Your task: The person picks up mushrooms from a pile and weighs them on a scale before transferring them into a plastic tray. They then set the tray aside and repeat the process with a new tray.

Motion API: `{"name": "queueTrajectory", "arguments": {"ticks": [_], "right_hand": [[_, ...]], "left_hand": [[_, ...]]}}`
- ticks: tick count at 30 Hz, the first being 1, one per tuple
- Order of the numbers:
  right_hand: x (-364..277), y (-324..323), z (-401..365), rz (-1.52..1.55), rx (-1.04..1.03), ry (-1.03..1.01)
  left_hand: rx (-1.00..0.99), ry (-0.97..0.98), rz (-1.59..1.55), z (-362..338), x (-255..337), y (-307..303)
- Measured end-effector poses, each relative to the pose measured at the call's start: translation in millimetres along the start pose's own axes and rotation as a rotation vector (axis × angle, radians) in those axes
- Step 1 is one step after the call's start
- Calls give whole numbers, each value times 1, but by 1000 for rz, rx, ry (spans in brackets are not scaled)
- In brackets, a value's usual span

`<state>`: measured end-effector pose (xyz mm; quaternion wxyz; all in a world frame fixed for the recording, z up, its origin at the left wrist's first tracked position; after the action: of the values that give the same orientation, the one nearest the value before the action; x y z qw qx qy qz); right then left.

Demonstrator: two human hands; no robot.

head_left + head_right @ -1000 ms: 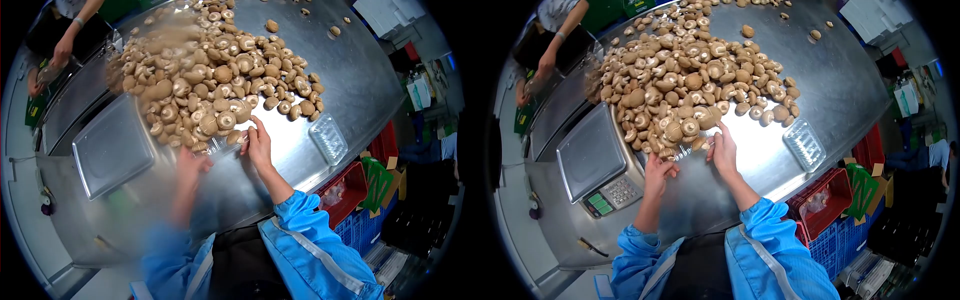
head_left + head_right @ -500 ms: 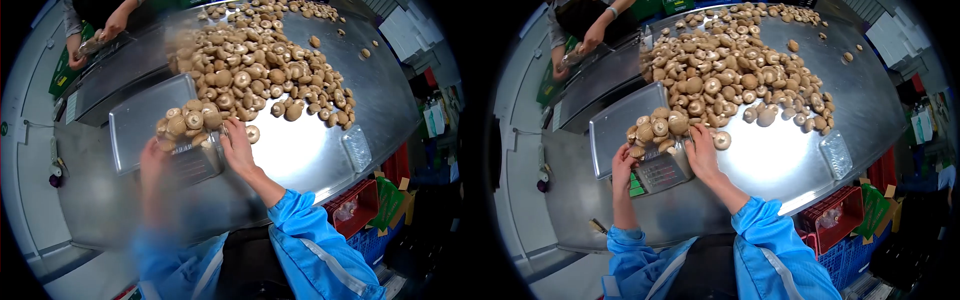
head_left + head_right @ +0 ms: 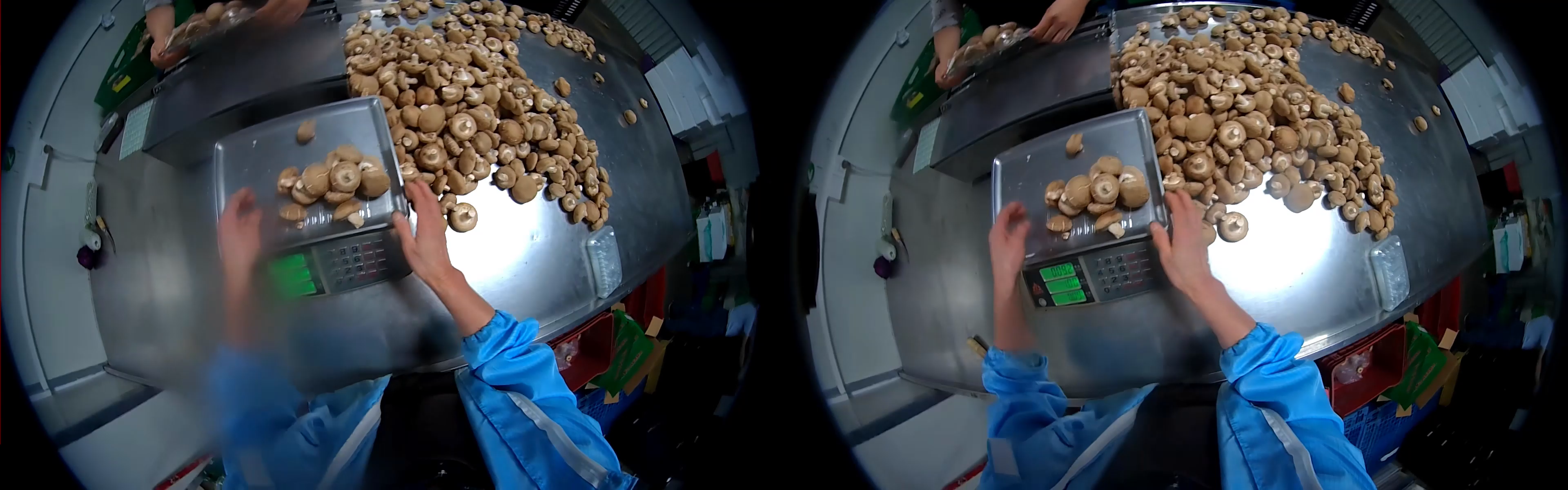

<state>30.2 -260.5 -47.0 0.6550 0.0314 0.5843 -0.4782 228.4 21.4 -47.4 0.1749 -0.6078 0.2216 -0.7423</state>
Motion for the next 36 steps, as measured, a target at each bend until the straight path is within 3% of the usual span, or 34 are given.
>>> {"name": "queueTrajectory", "arguments": {"ticks": [5, 12, 15, 17, 22, 25, 26, 31, 34, 36], "right_hand": [[-30, -5, 30, 19, 31, -136], [-77, 15, 78, -10, -50, -235], [-80, 29, 91, -71, -110, -238], [-75, 41, 97, -145, -184, -218], [-69, 45, 100, -84, -139, -185], [-69, 40, 97, 28, -87, -165], [-70, 36, 94, 86, -69, -133], [-107, 14, 60, 123, 32, -624], [-111, 33, 33, 101, -66, -712], [-101, 51, 25, 13, -214, -636]], "left_hand": [[-5, 242, -16, 37, 71, 22], [-134, 596, 252, 71, 106, 114], [-227, 499, 381, 72, 105, 130], [-223, 419, 294, 77, 103, 128], [-185, 286, 187, 80, 95, 119], [-50, 209, -28, 70, 106, 89], [-44, 105, -155, 61, 111, 77], [-63, 386, -79, -12, 119, 27], [-103, 565, 50, -46, 106, 27], [-105, 606, 98, -60, 94, 40]]}}
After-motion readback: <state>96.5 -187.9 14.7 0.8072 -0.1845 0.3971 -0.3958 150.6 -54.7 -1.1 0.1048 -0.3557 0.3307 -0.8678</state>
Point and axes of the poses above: each hand's wrist, its own z-axis towards the middle knuckle, its own y-axis out of the palm, x = y × z, the point moved 7 cm from there along z, towards the middle knuckle, and after that the axes turned 11 degrees about x, right-handed, at the moved point
